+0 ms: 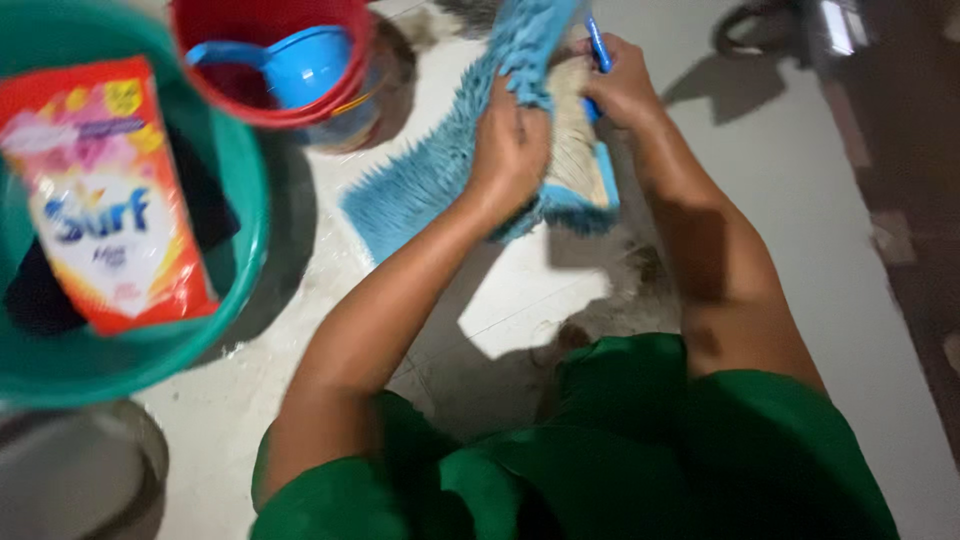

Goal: The person washes a blue shag rug on a tiled floor by scrubbing it with a brush, applying soap, and rinsing it with water from a faucet and a blue scoop.

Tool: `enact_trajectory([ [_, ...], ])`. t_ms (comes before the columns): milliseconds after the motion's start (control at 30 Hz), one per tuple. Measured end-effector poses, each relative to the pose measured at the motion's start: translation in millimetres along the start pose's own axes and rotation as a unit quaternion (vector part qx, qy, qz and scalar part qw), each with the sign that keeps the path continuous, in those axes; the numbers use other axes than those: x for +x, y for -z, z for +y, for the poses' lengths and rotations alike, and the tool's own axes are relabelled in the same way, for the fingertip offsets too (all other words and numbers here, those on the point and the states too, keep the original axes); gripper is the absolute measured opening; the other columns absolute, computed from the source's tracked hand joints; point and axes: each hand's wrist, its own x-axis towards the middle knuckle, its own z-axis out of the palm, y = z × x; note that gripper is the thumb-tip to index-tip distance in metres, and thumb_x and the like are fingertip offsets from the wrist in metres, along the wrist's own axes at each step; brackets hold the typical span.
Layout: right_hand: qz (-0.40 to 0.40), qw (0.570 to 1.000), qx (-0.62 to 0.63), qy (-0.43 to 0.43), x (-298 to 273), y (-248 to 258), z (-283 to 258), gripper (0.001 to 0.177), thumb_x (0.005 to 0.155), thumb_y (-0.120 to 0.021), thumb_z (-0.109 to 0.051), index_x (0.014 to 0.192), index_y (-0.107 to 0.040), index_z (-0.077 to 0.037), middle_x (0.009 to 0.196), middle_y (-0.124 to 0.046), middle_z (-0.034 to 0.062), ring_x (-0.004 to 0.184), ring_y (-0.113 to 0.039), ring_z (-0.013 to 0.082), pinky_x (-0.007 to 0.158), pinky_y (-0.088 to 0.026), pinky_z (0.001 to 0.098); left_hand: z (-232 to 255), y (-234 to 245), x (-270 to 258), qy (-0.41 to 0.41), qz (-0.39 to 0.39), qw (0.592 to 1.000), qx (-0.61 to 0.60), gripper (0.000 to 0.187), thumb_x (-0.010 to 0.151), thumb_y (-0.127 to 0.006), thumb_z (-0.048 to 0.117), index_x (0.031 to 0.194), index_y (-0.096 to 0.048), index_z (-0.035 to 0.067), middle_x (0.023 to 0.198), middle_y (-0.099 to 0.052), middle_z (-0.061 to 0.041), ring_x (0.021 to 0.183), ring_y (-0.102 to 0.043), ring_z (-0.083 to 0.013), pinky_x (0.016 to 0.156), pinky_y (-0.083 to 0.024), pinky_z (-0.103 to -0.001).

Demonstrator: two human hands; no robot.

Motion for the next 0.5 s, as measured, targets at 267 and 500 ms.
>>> enact_trajectory([
  [267, 0.102, 0.98, -0.162, 0.044, -37.9, -46.5, -2.3, 0.071, 0.082, -0.086, -0.02, 0.138, -0.044, -0.005, 0.124, -0.067, 0.0202, 0.106, -0.073, 0.0327, 0.082, -0.064, 0.0381, -241.4, -33.5, 25.4, 0.123, -0.037, 0.986, 0.105, 0.058, 0.085, -0.071, 0.019, 0.137, -0.053, -0.001, 0.105, -0.073, -0.019, 0.094, -0.072, -0.0293, 0.085, -0.057, -0.04],
  [500, -0.015, 0.978, -0.198, -0.07, -19.4, -160.7, 58.1, 0.079, 0.07, -0.092, -0.029, 0.128, -0.046, -0.001, 0.109, -0.065, 0.0256, 0.103, -0.064, 0.046, 0.088, -0.052, 0.0516, -288.8, 5.8, 35.3, 0.169, 0.019, 0.985, 0.029, 0.067, 0.087, -0.07, 0.02, 0.143, -0.043, -0.003, 0.105, -0.072, -0.018, 0.093, -0.071, -0.0243, 0.081, -0.058, -0.035],
])
